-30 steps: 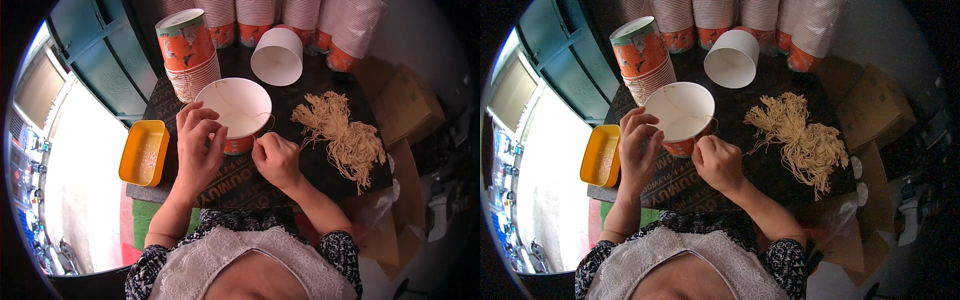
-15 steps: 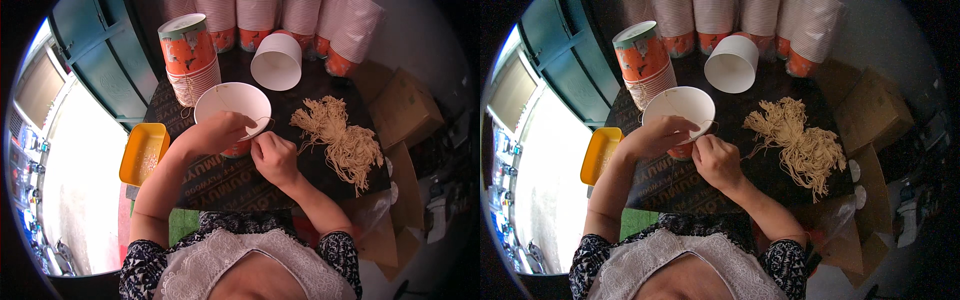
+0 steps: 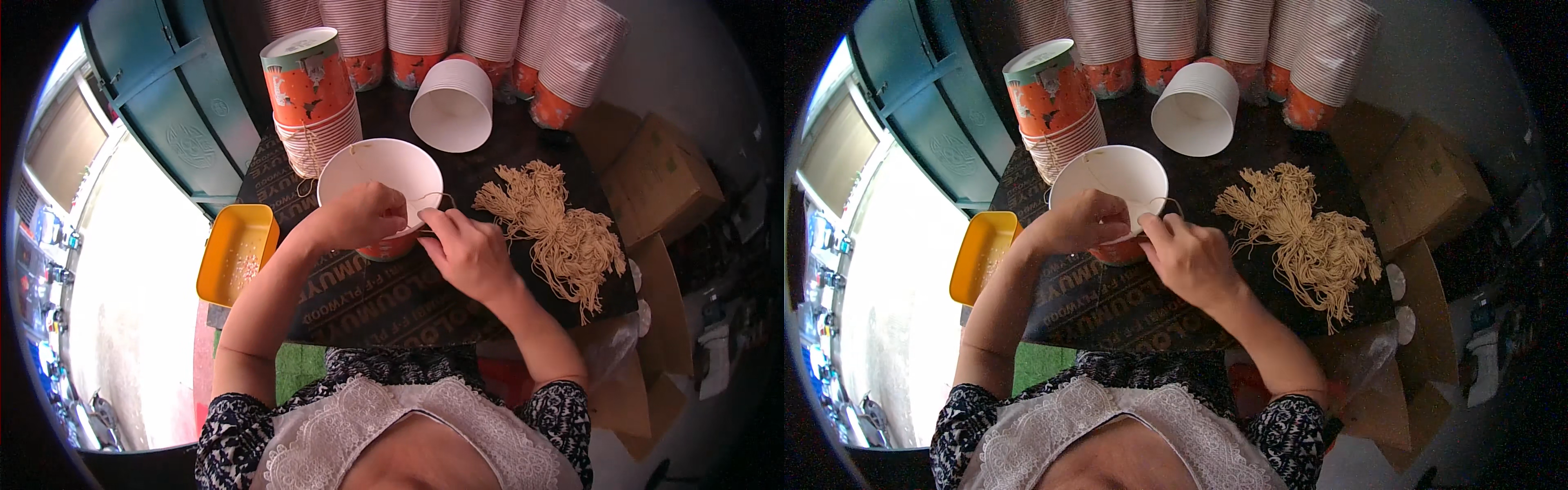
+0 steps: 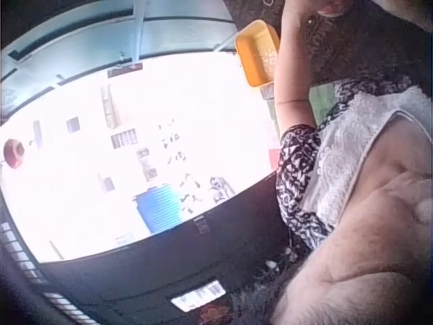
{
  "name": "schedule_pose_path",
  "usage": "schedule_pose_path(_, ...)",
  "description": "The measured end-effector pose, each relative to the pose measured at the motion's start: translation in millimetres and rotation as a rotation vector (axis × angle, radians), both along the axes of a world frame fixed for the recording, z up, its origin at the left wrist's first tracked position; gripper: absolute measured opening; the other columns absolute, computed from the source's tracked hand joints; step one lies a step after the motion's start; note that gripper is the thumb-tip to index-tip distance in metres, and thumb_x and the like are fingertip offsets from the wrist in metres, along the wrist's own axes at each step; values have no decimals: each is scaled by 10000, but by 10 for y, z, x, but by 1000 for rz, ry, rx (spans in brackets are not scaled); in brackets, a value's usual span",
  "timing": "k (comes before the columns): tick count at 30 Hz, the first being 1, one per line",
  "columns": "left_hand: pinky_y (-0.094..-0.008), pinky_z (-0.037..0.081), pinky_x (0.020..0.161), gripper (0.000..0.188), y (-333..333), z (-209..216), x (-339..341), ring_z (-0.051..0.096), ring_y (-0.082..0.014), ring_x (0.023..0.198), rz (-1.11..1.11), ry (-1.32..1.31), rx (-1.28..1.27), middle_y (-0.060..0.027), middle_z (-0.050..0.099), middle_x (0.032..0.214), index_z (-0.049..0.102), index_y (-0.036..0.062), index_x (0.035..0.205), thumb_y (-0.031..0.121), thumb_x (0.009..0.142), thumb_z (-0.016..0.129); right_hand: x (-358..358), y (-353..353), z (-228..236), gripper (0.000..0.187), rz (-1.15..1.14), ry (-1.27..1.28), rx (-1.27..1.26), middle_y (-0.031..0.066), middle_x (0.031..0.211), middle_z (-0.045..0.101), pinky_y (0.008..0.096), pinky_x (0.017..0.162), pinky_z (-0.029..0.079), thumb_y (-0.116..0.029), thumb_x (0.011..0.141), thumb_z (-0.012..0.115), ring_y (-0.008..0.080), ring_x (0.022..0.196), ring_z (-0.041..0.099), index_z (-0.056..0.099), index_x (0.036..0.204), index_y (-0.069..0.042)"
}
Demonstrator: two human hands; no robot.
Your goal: Manual assembly of paper buckets by threading and knotting cord handles through pre-punched holes.
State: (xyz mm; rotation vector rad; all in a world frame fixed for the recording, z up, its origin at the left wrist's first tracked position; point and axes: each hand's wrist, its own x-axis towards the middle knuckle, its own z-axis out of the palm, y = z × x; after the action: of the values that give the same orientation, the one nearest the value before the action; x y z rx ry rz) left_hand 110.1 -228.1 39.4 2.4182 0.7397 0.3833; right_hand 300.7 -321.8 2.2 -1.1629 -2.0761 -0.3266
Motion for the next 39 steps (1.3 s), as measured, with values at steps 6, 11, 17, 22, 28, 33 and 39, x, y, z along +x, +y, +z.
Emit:
schedule_pose_path(6, -426, 483, 596, 108, -203, -90, -18, 620, -361, 638, 49, 10, 166, -196, 624, 688, 611, -7, 731, 88, 771, 579, 213, 66, 34, 221, 106, -116, -14, 69, 728, 568, 346, 513, 487, -88, 736, 716, 241, 594, 613, 635, 941, -69)
schedule_pose_path(11, -458, 496, 613, 95, -367, -206, 10, 611, -397, 684, 166, 131, 397, -177, 632, 728, 576, 12, 774, 106, 787, 585, 201, 153, -341, 151, 158, -213, 44, 53, 647, 568, 325, 505, 486, -64, 745, 670, 204, 581, 619, 629, 887, -35)
schedule_pose_path(17, -458, 511, 623, 80, -179, -748, 117, 641, -383, 692, 280, 130, 385, -222, 634, 720, 613, -14, 729, 55, 730, 574, 276, 635, -749, 32, 131, -264, 75, 96, 673, 616, 340, 509, 527, -65, 755, 577, 238, 607, 658, 550, 769, -55)
schedule_pose_path(22, -457, 499, 677, 130, 96, -1132, 160, 630, -390, 760, 342, 47, 386, -230, 623, 753, 612, -22, 819, 93, 803, 553, 282, 862, -901, 23, 115, -303, 15, 123, 680, 629, 376, 503, 529, -59, 767, 555, 277, 610, 662, 533, 774, -56)
schedule_pose_path(28, -380, 487, 641, 178, 232, -1104, 237, 630, -266, 700, 447, -79, -60, -177, 649, 765, 644, -43, 865, 118, 812, 591, 246, 950, -947, 130, 81, -285, -48, 134, 658, 638, 405, 499, 525, -43, 782, 543, 306, 591, 658, 545, 910, -19)
schedule_pose_path(33, -302, 453, 566, 194, 245, -1146, 245, 583, -170, 624, 491, -325, -257, -78, 633, 709, 656, -24, 888, 153, 851, 586, 210, 943, -899, 180, 69, -262, -113, 145, 655, 643, 414, 501, 525, -40, 777, 547, 313, 592, 660, 549, 953, -5)
schedule_pose_path(39, -275, 413, 512, 203, 246, -1037, 326, 520, -123, 550, 545, -374, -455, -39, 570, 637, 640, -7, 836, 184, 878, 585, 210, 938, -918, 184, 42, -226, -135, 151, 625, 632, 418, 505, 524, -36, 778, 551, 318, 586, 656, 557, 958, -1)
